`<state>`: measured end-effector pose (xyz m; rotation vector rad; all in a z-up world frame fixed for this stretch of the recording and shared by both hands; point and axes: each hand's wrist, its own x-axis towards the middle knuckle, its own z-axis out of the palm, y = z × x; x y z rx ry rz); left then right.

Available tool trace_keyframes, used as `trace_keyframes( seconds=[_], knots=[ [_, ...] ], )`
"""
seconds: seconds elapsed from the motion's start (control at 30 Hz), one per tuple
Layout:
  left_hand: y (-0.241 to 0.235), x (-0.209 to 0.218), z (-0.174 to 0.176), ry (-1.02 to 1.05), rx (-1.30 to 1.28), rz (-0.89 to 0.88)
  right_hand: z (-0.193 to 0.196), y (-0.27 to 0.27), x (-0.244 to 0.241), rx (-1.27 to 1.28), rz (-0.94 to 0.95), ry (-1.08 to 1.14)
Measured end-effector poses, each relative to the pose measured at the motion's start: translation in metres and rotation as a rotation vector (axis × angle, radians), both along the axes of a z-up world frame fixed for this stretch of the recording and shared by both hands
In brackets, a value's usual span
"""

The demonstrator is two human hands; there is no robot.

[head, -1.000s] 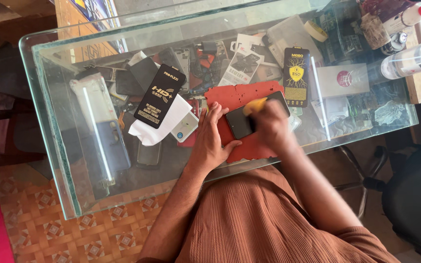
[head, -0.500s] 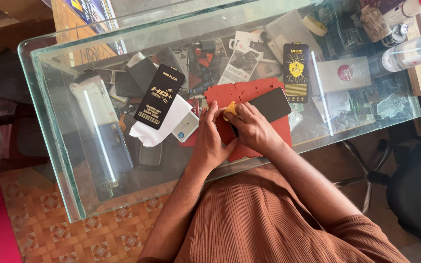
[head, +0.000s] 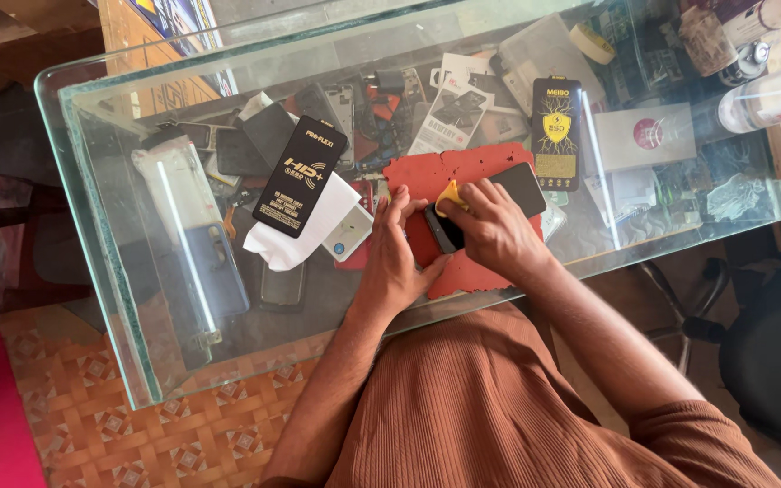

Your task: The person cleans a smartphone screen using a spray bottle and a yellow cloth. They spray the screen, wipe it thoroughly, and then handle a screen protector package before placing it on the table.

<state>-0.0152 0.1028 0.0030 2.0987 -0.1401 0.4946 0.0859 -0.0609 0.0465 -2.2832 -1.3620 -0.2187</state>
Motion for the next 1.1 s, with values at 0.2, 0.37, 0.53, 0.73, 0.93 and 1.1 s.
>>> trace_keyframes(
  seconds=[0.2,0.37,0.53,0.73,0.93,1.1],
  knots=[
    [-0.001,0.003,-0.002,0.020,-0.008,-0.003,0.003,-0.001,0.002,-0.058,0.044,-0.025],
    [0.000,0.002,-0.002,0.015,-0.003,-0.009,0.003,0.004,0.000,-0.072,0.031,0.000],
    [0.000,0.002,-0.001,0.008,-0.007,-0.008,0.003,0.002,-0.003,-0.080,0.027,-0.005],
    [0.000,0.000,0.003,0.021,0.036,0.003,0.000,0.004,-0.001,-0.057,0.023,-0.039],
    [0.001,0.001,0.003,0.016,0.013,-0.010,0.006,-0.004,-0.012,-0.027,-0.004,0.055],
    [0.001,-0.001,0.001,0.024,0.018,-0.013,0.000,-0.001,-0.015,0.059,-0.023,0.064]
  ],
)
